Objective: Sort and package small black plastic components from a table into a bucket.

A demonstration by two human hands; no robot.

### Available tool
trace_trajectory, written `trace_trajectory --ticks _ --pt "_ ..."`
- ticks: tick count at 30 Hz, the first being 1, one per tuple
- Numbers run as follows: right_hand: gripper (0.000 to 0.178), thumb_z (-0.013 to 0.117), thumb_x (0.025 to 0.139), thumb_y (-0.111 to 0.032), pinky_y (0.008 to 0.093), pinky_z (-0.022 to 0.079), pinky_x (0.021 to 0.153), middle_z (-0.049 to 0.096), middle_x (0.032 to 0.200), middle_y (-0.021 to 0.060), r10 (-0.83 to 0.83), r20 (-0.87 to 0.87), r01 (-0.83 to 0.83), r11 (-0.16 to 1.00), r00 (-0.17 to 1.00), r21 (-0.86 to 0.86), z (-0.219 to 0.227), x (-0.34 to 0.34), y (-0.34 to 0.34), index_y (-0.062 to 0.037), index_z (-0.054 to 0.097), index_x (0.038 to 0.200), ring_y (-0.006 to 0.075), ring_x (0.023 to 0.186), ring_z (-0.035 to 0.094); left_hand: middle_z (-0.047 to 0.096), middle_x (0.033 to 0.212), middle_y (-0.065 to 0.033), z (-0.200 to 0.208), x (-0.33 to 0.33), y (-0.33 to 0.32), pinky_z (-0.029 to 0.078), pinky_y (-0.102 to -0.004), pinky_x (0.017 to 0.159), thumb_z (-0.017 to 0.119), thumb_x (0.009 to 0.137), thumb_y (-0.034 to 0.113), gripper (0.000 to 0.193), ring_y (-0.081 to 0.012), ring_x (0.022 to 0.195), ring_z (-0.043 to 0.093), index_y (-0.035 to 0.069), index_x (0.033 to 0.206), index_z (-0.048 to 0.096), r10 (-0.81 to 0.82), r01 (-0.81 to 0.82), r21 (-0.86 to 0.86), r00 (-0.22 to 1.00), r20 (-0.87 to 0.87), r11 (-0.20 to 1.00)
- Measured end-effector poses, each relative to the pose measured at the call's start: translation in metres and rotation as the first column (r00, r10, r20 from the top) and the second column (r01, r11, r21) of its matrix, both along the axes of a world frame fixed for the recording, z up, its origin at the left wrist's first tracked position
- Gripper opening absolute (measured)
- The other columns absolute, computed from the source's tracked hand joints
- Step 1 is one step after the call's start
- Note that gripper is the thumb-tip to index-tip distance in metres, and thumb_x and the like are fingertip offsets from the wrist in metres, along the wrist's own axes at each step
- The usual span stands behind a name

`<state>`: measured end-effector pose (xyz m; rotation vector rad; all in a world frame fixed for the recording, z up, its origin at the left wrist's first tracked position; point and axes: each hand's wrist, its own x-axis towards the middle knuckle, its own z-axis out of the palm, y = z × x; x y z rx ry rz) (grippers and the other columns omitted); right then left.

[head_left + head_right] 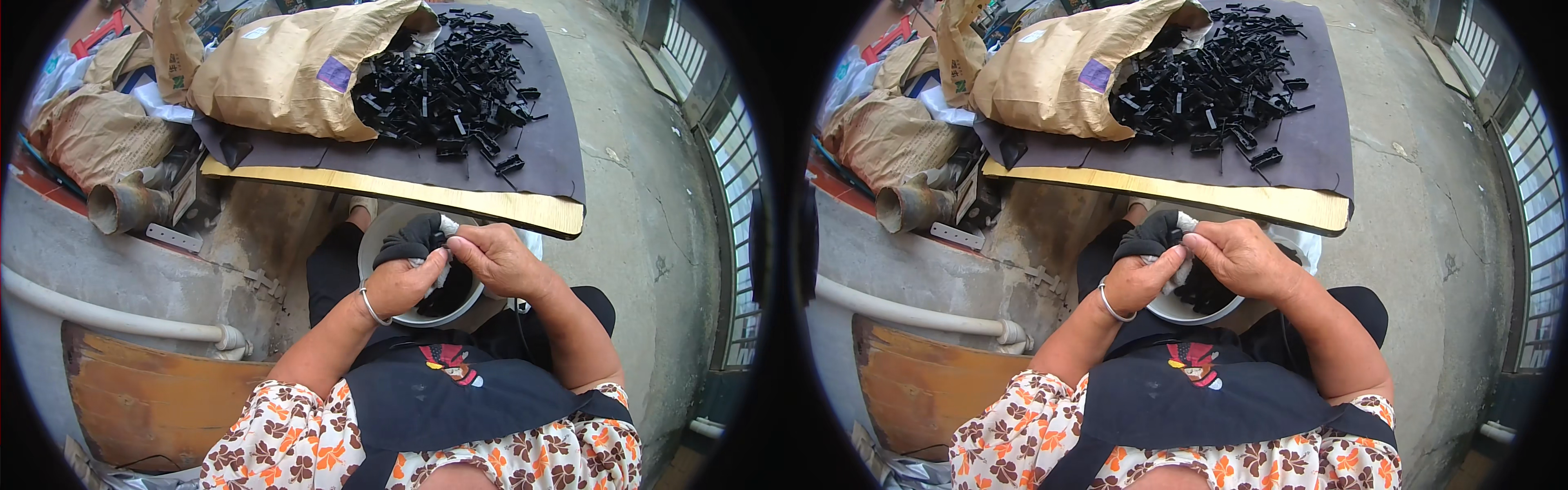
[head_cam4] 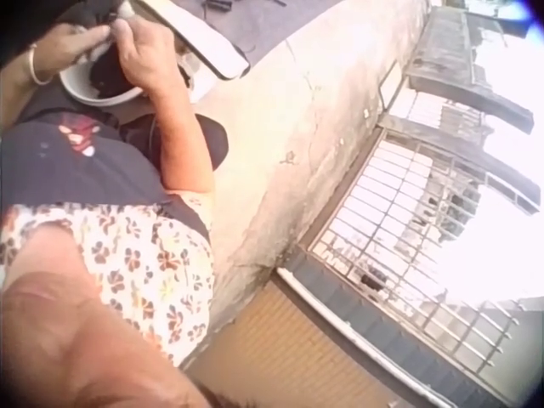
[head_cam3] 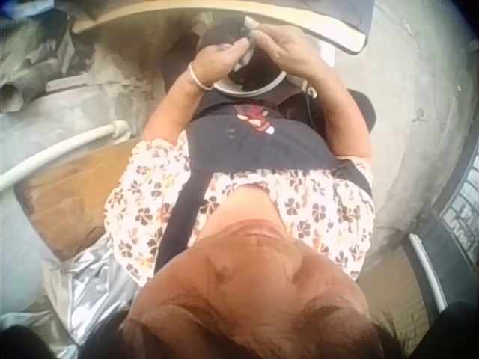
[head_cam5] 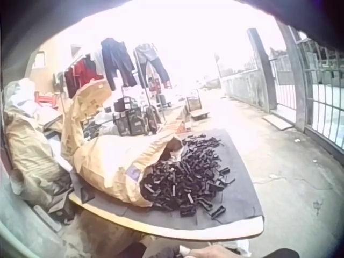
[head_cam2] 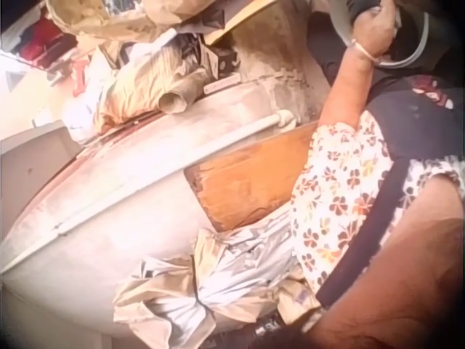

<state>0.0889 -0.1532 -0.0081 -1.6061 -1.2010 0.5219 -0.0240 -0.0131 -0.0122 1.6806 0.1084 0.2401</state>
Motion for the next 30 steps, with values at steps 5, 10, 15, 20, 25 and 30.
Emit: trace_trajectory --ticks 5,10,15,20,25,30 --pt "0.024 0.052 0.089 -0.016 0.0358 0.039 0.049 0.05 0.059 0.0181 -0.137 0.139 0.129 0.99 0.981 0.065 -0.008 -0.009 0.007 0.0 0.052 0.072 0.0351 0.052 0.048 0.055 0.087 -0.005 -0.001 -0.003 -0.001 0.043 -0.0279 0.069 0.048 0.082 0.002 0.017 -0.0146 0.078 0.052 0.001 0.098 0.054 0.007 -0.034 0.311 0.996 0.087 0.95" --pt "0.025 0.054 0.089 -0.018 0.0367 0.039 0.05 0.049 0.059 0.0175 -0.142 0.179 0.13 0.988 0.974 0.078 -0.015 -0.01 0.008 -0.0004 0.051 0.072 0.0342 0.053 0.048 0.055 0.086 -0.006 -0.006 -0.003 0.006 0.044 -0.0285 0.068 0.048 0.082 0.002 0.018 -0.0152 0.077 0.053 0.001 0.099 0.054 -0.017 -0.018 0.409 0.997 0.08 0.912" --pt "0.025 0.059 0.085 -0.024 0.038 0.044 0.057 0.056 0.066 0.0147 -0.573 0.553 0.599 0.785 0.605 0.158 -0.004 0.039 -0.01 -0.0022 0.052 0.075 0.0319 0.063 0.056 0.06 0.085 -0.0152 -0.026 0.003 0.032 0.046 -0.0356 0.071 0.054 0.081 0.012 0.022 -0.0289 0.078 0.059 0.002 0.1 0.056 0.153 -0.134 0.427 0.988 -0.011 0.894" --pt "0.013 0.06 0.081 -0.016 0.0386 0.048 0.062 0.061 0.073 0.013 -0.493 0.668 0.635 0.772 0.557 0.041 -0.02 0.053 -0.016 -0.0045 0.054 0.081 0.0303 0.07 0.061 0.062 0.089 -0.0155 -0.022 0.004 0.036 0.047 -0.0371 0.073 0.06 0.078 0.013 0.027 -0.0316 0.081 0.059 0.003 0.103 0.059 0.042 -0.319 0.906 0.946 0.321 0.279" --pt "0.01 0.058 0.078 -0.007 0.0365 0.044 0.052 0.051 0.062 0.0085 -0.39 0.791 0.432 0.884 0.471 0.179 -0.009 0.023 -0.013 -0.0056 0.048 0.074 0.0267 0.056 0.053 0.06 0.103 -0.017 0.014 0.006 0.013 0.045 -0.0343 0.081 0.062 0.076 0.003 0.031 -0.0331 0.092 0.057 0.004 0.106 0.06 0.207 -0.265 0.755 0.963 0.174 0.599" --pt "0.011 0.06 0.071 -0.007 0.0334 0.044 0.05 0.048 0.06 0.0049 -0.178 0.812 0.119 0.984 0.555 0.134 -0.002 -0.001 -0.008 -0.007 0.05 0.075 0.0221 0.054 0.053 0.061 0.1 -0.0184 0.011 0.018 0.005 0.045 -0.0355 0.081 0.06 0.08 0.013 0.035 -0.0327 0.091 0.058 -0.001 0.112 0.055 0.152 -0.339 0.687 0.935 0.32 0.643"
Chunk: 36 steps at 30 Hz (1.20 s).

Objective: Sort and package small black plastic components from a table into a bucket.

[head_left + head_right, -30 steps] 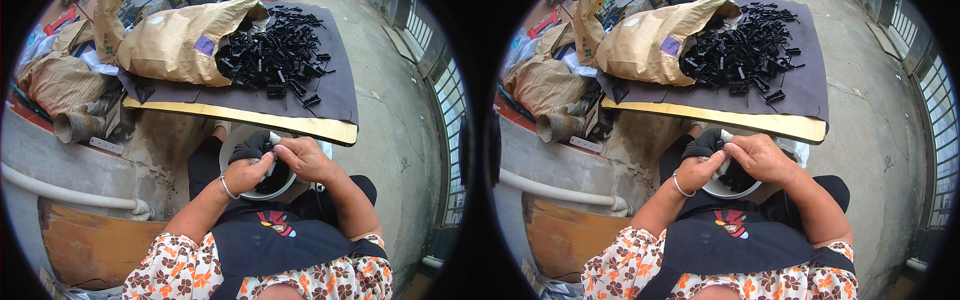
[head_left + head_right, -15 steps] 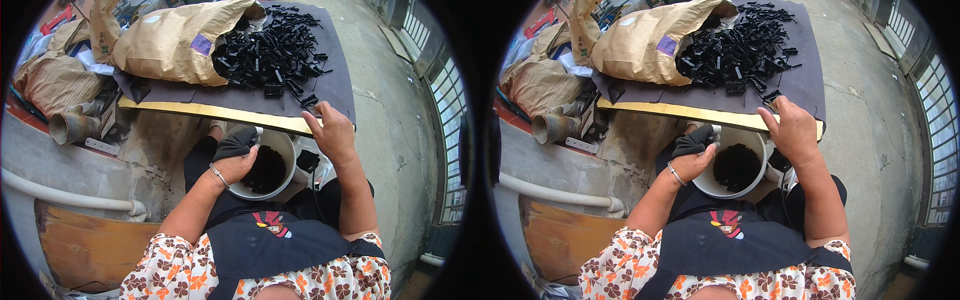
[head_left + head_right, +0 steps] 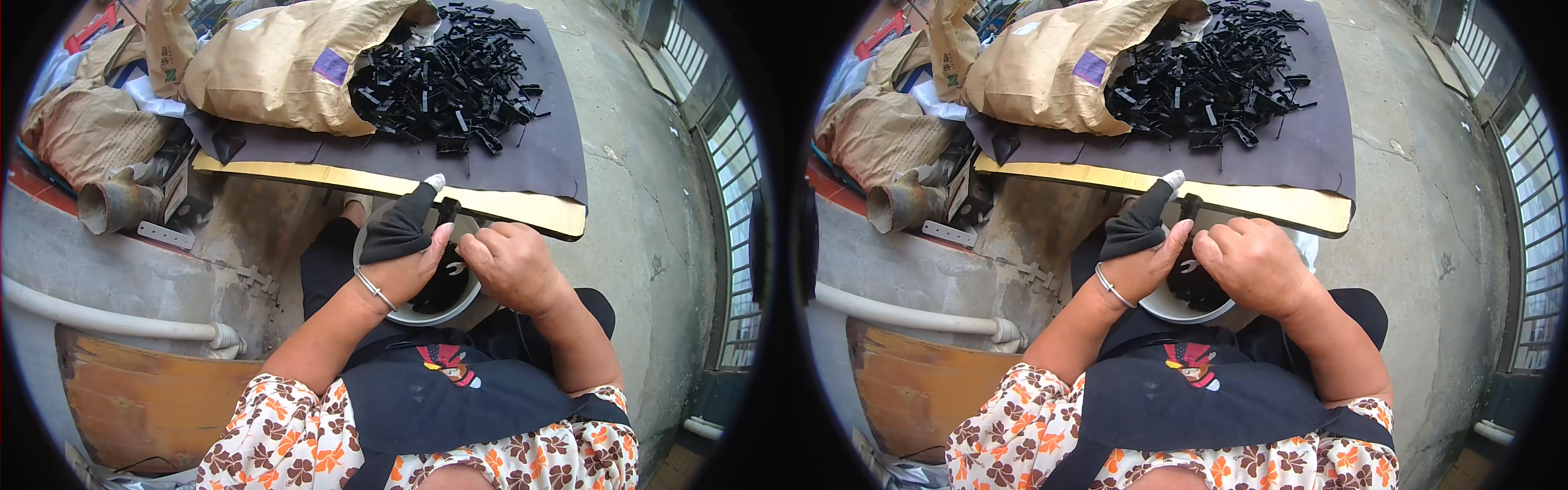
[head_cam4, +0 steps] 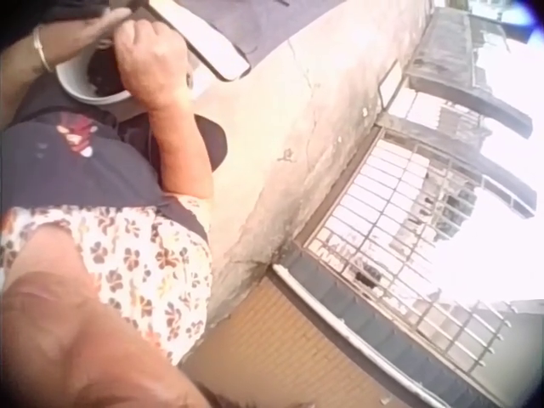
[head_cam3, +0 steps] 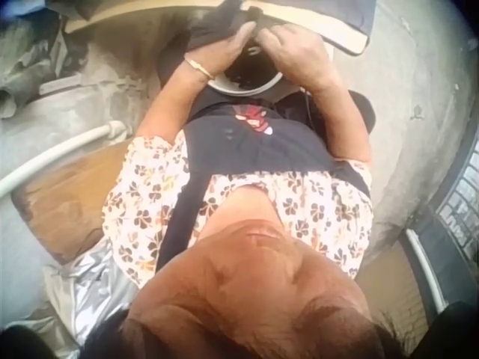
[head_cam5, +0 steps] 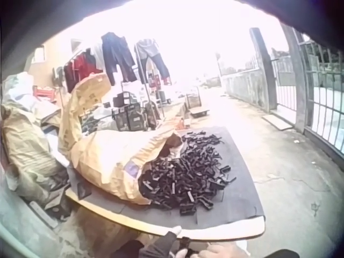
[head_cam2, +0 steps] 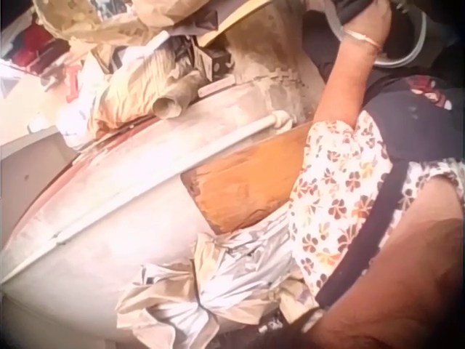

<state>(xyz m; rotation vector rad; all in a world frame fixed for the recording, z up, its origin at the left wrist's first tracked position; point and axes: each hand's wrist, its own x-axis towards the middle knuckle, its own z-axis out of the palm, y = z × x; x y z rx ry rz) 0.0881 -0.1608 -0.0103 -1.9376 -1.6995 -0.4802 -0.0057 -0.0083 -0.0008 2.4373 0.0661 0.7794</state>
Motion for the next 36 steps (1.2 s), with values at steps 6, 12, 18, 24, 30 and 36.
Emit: trace_trajectory --ticks 6,12,18,24,30,36 --pt "0.017 0.065 0.073 -0.001 0.0266 0.039 0.047 0.048 0.06 0.0038 0.139 -0.408 -0.051 0.974 0.902 0.221 -0.006 0.0 0.006 -0.0043 0.05 0.08 0.013 0.05 0.047 0.062 0.096 -0.0089 -0.02 -0.006 0.005 0.044 -0.0278 0.078 0.056 0.084 0.01 0.035 -0.0164 0.087 0.056 0.0 0.117 0.052 -0.283 0.133 -0.553 0.939 -0.196 0.823" --pt "0.012 0.059 0.083 -0.002 0.0172 0.034 0.051 0.043 0.07 -0.004 0.156 -0.888 0.111 0.968 0.432 0.224 -0.012 -0.004 0.013 -0.0035 0.048 0.087 0.0026 0.059 0.037 0.06 0.102 -0.0057 -0.013 -0.013 -0.008 0.044 -0.0246 0.082 0.053 0.087 0.005 0.03 -0.0115 0.092 0.054 -0.003 0.116 0.052 -0.418 0.246 -0.714 0.906 -0.071 0.655" --pt "0.015 0.054 0.089 -0.014 0.0238 0.037 0.053 0.045 0.066 0.0018 0.125 -0.841 -0.014 0.99 0.527 0.138 -0.003 0.003 0.006 -0.002 0.049 0.081 0.0087 0.059 0.039 0.059 0.106 -0.0072 -0.004 -0.012 -0.007 0.044 -0.024 0.083 0.054 0.087 0.003 0.035 -0.0112 0.094 0.054 -0.003 0.121 0.049 -0.295 0.056 -0.805 0.944 -0.151 0.591" --pt "0.024 0.051 0.091 -0.017 0.0308 0.037 0.051 0.045 0.059 0.0107 0.054 -0.796 -0.036 0.999 0.602 0.04 -0.002 -0.002 0.009 0.0002 0.05 0.073 0.014 0.054 0.04 0.062 0.097 -0.0092 -0.018 -0.009 -0.007 0.046 -0.0283 0.078 0.056 0.085 0.007 0.032 -0.0157 0.086 0.059 -0.004 0.115 0.053 -0.181 0.149 -0.482 0.983 -0.022 0.864" --pt "0.027 0.048 0.092 -0.018 0.0282 0.039 0.053 0.05 0.059 0.0056 0.043 -0.884 -0.034 0.999 0.466 0.03 -0.014 -0.005 0.013 0.001 0.051 0.074 0.0105 0.056 0.042 0.06 0.1 -0.0139 -0.012 -0.009 -0.008 0.046 -0.032 0.079 0.058 0.081 0.008 0.029 -0.0256 0.088 0.059 -0.002 0.108 0.056 -0.126 0.126 0.002 0.992 -0.014 0.992" --pt "0.03 0.05 0.092 -0.021 0.0302 0.04 0.054 0.049 0.058 0.0085 0.15 -0.926 -0.06 0.989 0.345 0.138 -0.02 -0.006 0.018 0.0016 0.053 0.073 0.0109 0.057 0.041 0.059 0.099 -0.0126 -0.01 -0.013 -0.004 0.046 -0.0308 0.077 0.059 0.08 0.008 0.031 -0.0236 0.086 0.059 -0.001 0.109 0.055 -0.104 0.104 0.001 0.993 -0.051 0.995"
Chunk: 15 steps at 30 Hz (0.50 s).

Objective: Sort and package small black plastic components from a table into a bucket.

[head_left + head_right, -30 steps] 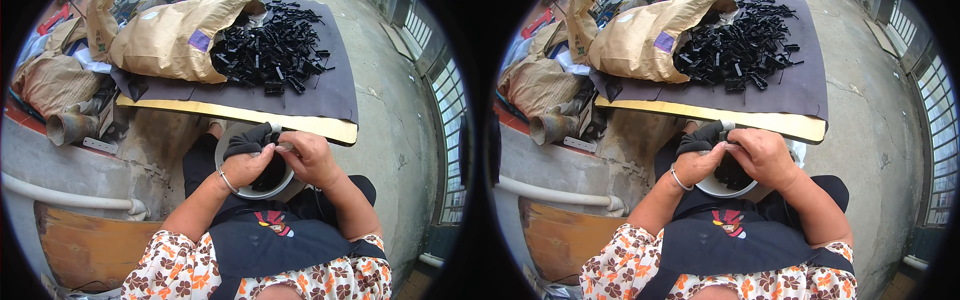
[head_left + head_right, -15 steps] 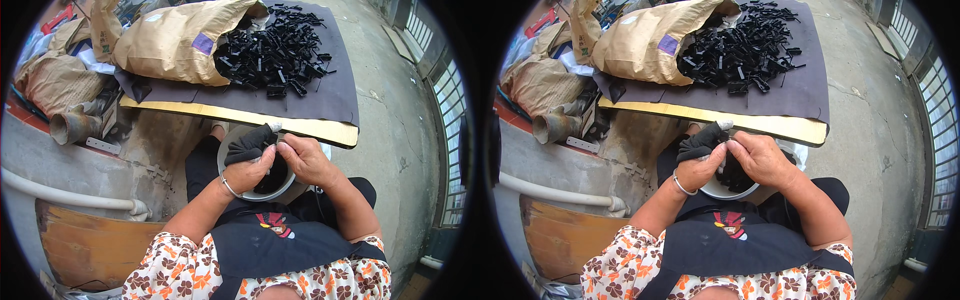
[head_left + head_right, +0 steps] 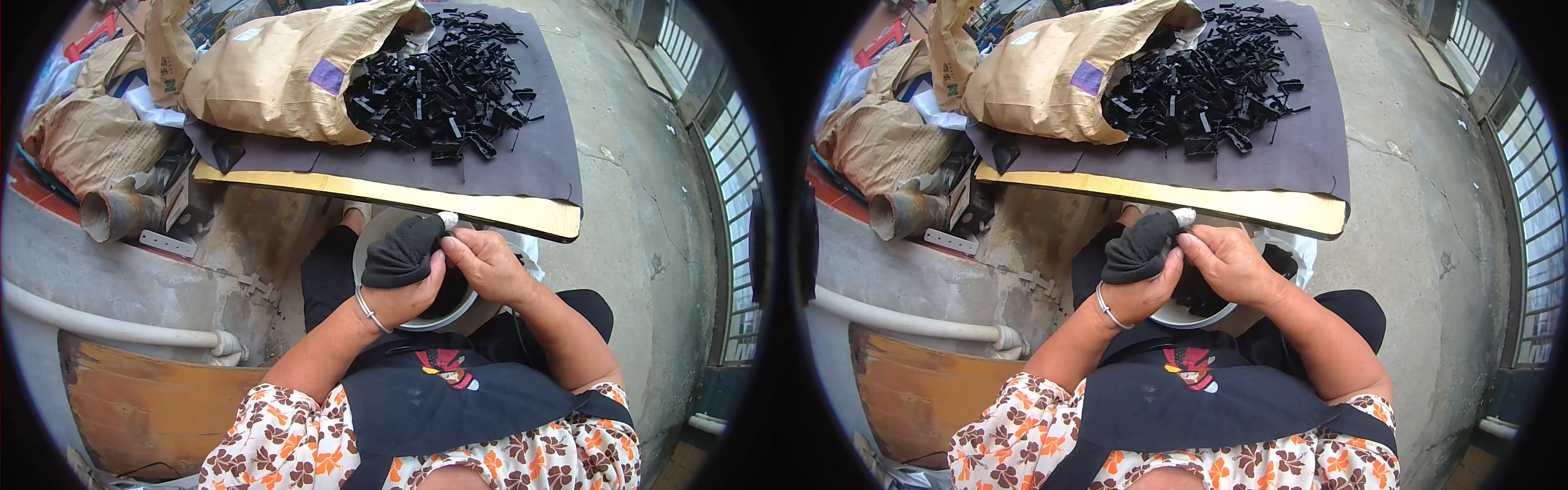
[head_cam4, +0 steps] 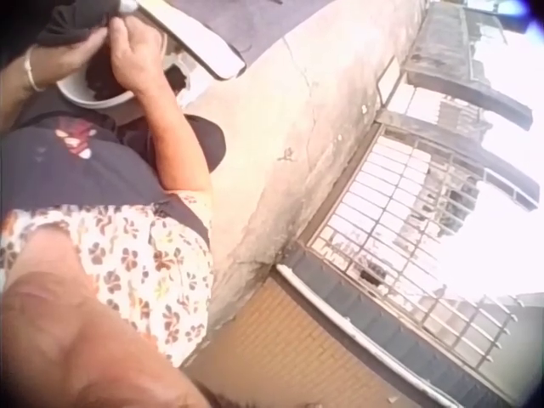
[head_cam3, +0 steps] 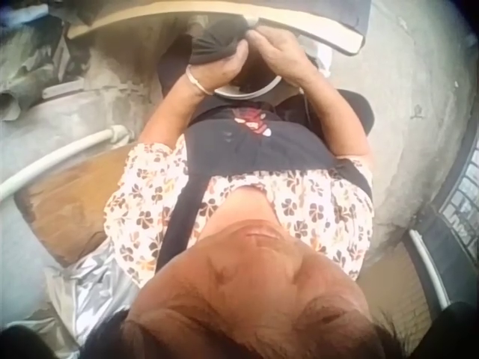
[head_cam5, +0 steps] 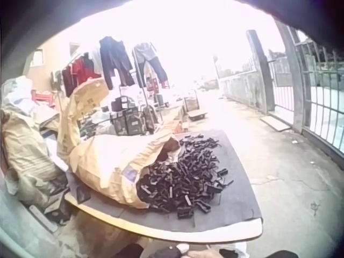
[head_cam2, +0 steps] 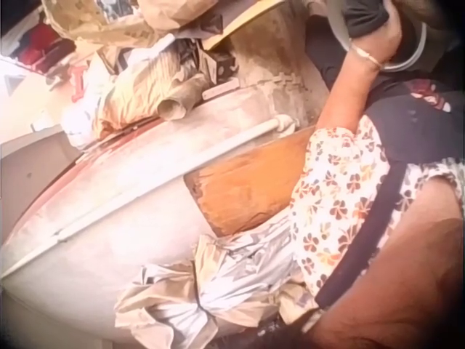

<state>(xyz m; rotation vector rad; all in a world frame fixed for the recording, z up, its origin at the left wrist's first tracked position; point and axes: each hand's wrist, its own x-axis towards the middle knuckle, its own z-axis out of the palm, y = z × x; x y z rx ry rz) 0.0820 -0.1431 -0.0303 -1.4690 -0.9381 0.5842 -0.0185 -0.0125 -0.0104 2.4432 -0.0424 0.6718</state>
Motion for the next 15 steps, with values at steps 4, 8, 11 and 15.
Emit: trace_trajectory --ticks 4,8,11,15 --pt "0.016 0.057 0.087 -0.017 0.0244 0.036 0.052 0.047 0.063 -0.0014 -0.001 0.146 0.011 0.998 0.989 -0.063 0.008 0.006 -0.004 -0.0007 0.058 0.091 0.0066 0.058 0.04 0.06 0.094 -0.0049 0.003 0.0 0.015 0.044 -0.0222 0.073 0.062 0.083 0.008 0.033 -0.0105 0.08 0.055 -0.002 0.113 0.053 -0.073 -0.009 -0.657 0.993 -0.096 0.754" --pt "0.013 0.063 0.08 -0.007 0.0226 0.04 0.053 0.054 0.063 0.0027 0.052 0.26 -0.02 0.992 0.964 -0.123 0.01 0.012 -0.009 0.0 0.062 0.091 0.0066 0.056 0.047 0.061 0.088 -0.0039 0.01 -0.002 0.018 0.046 -0.0205 0.063 0.056 0.087 0.009 0.034 -0.0079 0.071 0.054 -0.003 0.119 0.049 -0.218 0.017 -0.929 0.974 -0.069 0.369" --pt "0.007 0.063 0.078 -0.001 0.0222 0.042 0.052 0.06 0.066 0.0054 -0.089 0.348 0.052 0.992 0.933 0.113 0.003 0.016 -0.006 0.0001 0.064 0.085 0.0073 0.056 0.052 0.061 0.087 -0.0044 0.003 0.001 0.015 0.046 -0.0202 0.057 0.051 0.089 0.01 0.03 -0.0075 0.067 0.053 -0.004 0.116 0.05 -0.154 0.027 -0.906 0.987 -0.042 0.422" --pt "0.012 0.065 0.078 -0.003 0.02 0.038 0.051 0.057 0.07 -0.0014 -0.044 0.221 0.033 0.998 0.974 0.057 0.007 0.014 -0.006 -0.0019 0.061 0.089 0.0037 0.056 0.044 0.059 0.083 -0.0053 0.005 0.002 0.009 0.045 -0.0204 0.057 0.047 0.087 0.005 0.024 -0.008 0.067 0.054 -0.004 0.109 0.05 -0.216 -0.045 -0.842 0.958 -0.19 0.538"
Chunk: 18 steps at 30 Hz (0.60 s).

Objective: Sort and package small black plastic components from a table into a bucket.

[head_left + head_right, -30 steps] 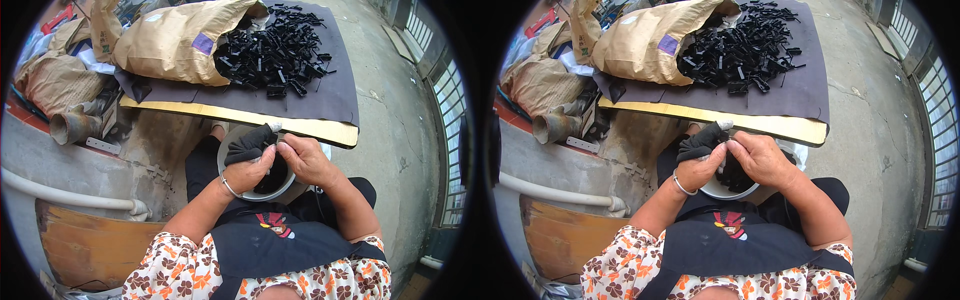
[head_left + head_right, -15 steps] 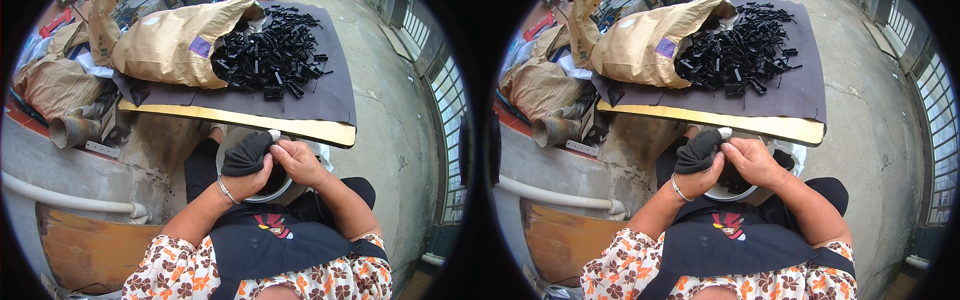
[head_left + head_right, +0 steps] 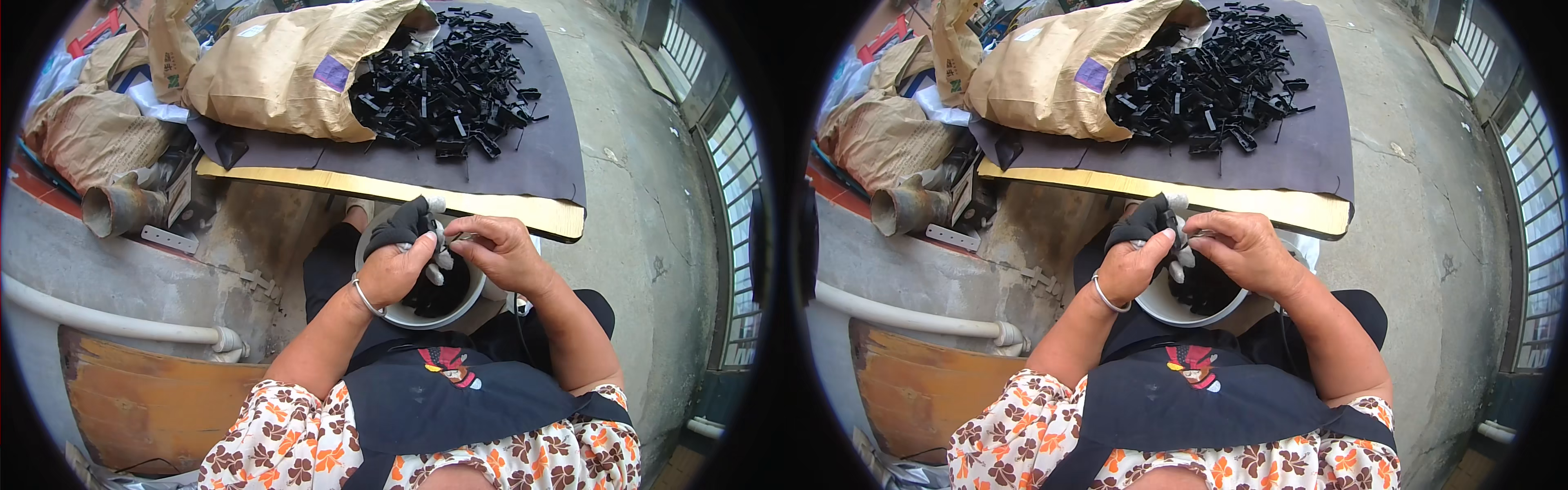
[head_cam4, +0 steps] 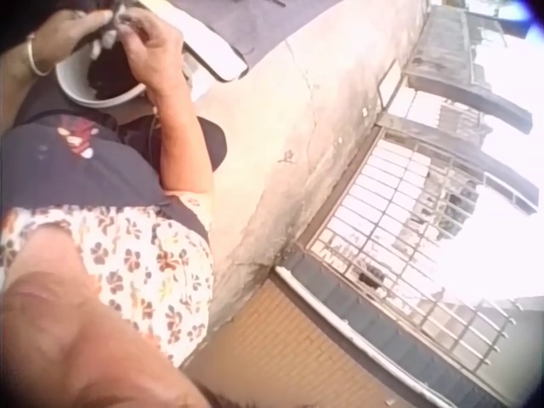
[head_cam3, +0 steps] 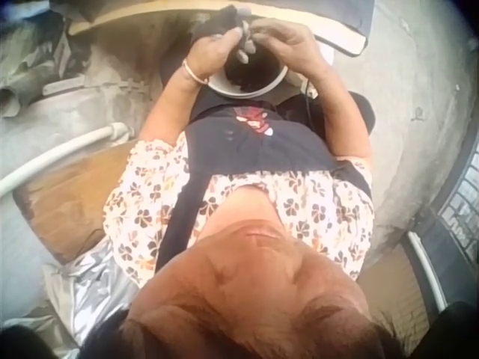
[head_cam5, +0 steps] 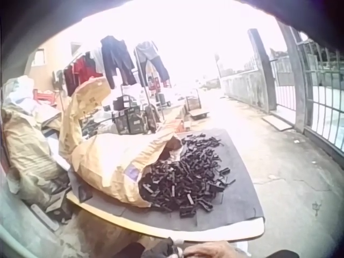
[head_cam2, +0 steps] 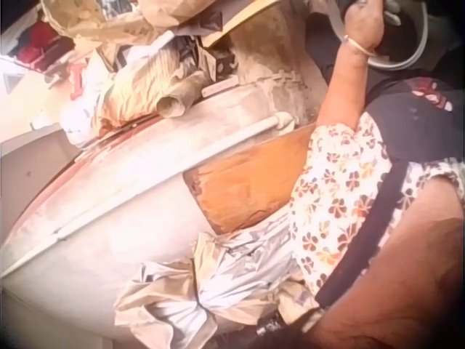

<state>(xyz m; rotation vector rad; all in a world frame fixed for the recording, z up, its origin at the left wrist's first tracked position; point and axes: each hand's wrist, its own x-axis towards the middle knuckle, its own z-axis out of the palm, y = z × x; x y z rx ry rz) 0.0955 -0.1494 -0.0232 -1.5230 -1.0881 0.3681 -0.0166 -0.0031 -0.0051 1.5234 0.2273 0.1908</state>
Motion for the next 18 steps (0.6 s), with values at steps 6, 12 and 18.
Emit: trace_trajectory --ticks 6,12,18 --pt "0.017 0.066 0.081 -0.011 0.0201 0.035 0.054 0.047 0.069 -0.0063 0.079 -0.345 -0.098 0.995 0.935 -0.037 -0.003 0.0 0.0 -0.0041 0.051 0.078 0.0022 0.062 0.037 0.054 0.083 -0.0007 -0.006 0.005 -0.004 0.041 -0.0186 0.058 0.047 0.086 0.005 0.024 -0.005 0.067 0.049 0.0 0.109 0.05 -0.148 0.126 0.227 0.986 0.082 0.966" --pt "0.021 0.057 0.088 -0.019 0.0232 0.035 0.052 0.043 0.063 -0.003 0.089 -0.141 -0.108 0.986 0.986 -0.131 0.004 0.0 -0.002 -0.0039 0.049 0.076 0.0061 0.058 0.036 0.053 0.083 0.0018 -0.003 0.0 -0.004 0.038 -0.0171 0.056 0.047 0.086 0.004 0.022 -0.0018 0.065 0.045 0.003 0.107 0.051 -0.071 0.074 0.126 0.997 -0.021 0.989" --pt "0.031 0.049 0.093 -0.024 0.0286 0.038 0.054 0.047 0.059 0.0029 0.063 -0.038 -0.07 0.976 0.997 -0.204 0.004 -0.006 0.003 0.0013 0.053 0.075 0.0106 0.057 0.04 0.054 0.08 -0.0032 -0.005 0.004 -0.007 0.041 -0.0246 0.06 0.047 0.082 0.004 0.018 -0.0103 0.067 0.049 0.002 0.099 0.052 -0.035 0.023 0.361 0.999 0.028 0.932"
